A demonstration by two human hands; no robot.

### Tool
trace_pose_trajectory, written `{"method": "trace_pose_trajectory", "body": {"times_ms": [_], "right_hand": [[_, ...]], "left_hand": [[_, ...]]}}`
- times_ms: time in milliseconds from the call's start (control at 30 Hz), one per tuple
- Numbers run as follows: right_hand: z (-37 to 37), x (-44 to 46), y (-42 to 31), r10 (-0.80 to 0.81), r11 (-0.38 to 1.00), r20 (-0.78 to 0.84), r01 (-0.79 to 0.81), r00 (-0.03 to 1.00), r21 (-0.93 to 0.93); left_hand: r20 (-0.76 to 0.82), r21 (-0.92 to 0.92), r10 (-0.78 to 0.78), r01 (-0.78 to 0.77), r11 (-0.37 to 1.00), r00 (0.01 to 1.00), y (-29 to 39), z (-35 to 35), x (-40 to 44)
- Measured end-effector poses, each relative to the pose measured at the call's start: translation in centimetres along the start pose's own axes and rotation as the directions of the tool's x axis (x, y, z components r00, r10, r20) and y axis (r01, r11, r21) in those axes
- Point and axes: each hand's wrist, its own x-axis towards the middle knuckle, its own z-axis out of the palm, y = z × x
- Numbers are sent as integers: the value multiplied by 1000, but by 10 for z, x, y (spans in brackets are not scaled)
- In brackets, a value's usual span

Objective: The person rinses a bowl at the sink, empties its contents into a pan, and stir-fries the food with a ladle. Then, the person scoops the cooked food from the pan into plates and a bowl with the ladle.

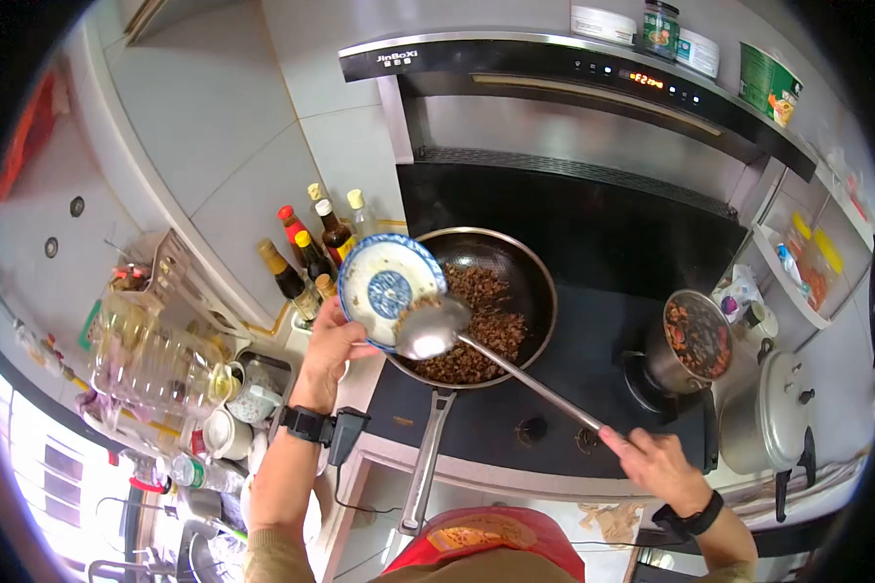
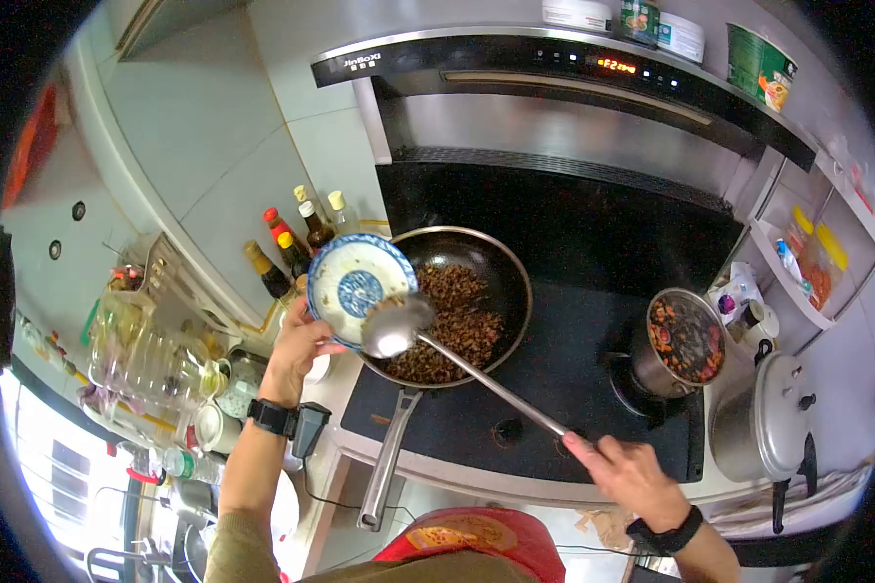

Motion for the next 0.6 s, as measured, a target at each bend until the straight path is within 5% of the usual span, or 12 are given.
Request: {"method": "trace_pose_trajectory", "body": {"times_ms": [167, 233, 300, 367, 400, 467, 500, 600], "right_hand": [[-16, 6, -2, 146, 985, 98, -154, 984, 79], [-10, 16, -5, 221, 900, -55, -181, 974, 397], [-16, 25, -10, 261, 852, -42, -210, 964, 479], [-37, 37, -22, 522, 548, 426, -673, 740, 497], [-38, 37, -25, 521, 552, 429, -674, 738, 491], [-39, 39, -30, 468, 186, 644, -780, 605, 598], [-39, 44, -36, 465, 191, 645, -780, 606, 595], [-32, 64, -59, 239, -391, 762, -659, 602, 643]], "left_hand": [[-170, 185, 175, -143, 972, 970, 2, -1, -3], [-205, 152, 149, -119, 981, 967, 4, 2, -9], [-276, 60, 114, -102, 993, 954, 5, 2, -13], [-264, 42, 104, -96, 995, 959, 3, -8, -16], [-254, 30, 97, -93, 995, 962, 2, -12, -18], [-282, 13, 96, -96, 995, 955, 2, -18, -24], [-308, 1, 96, -100, 995, 947, 2, -21, -27], [-318, -11, 87, -96, 995, 944, 5, -22, -36]]}}
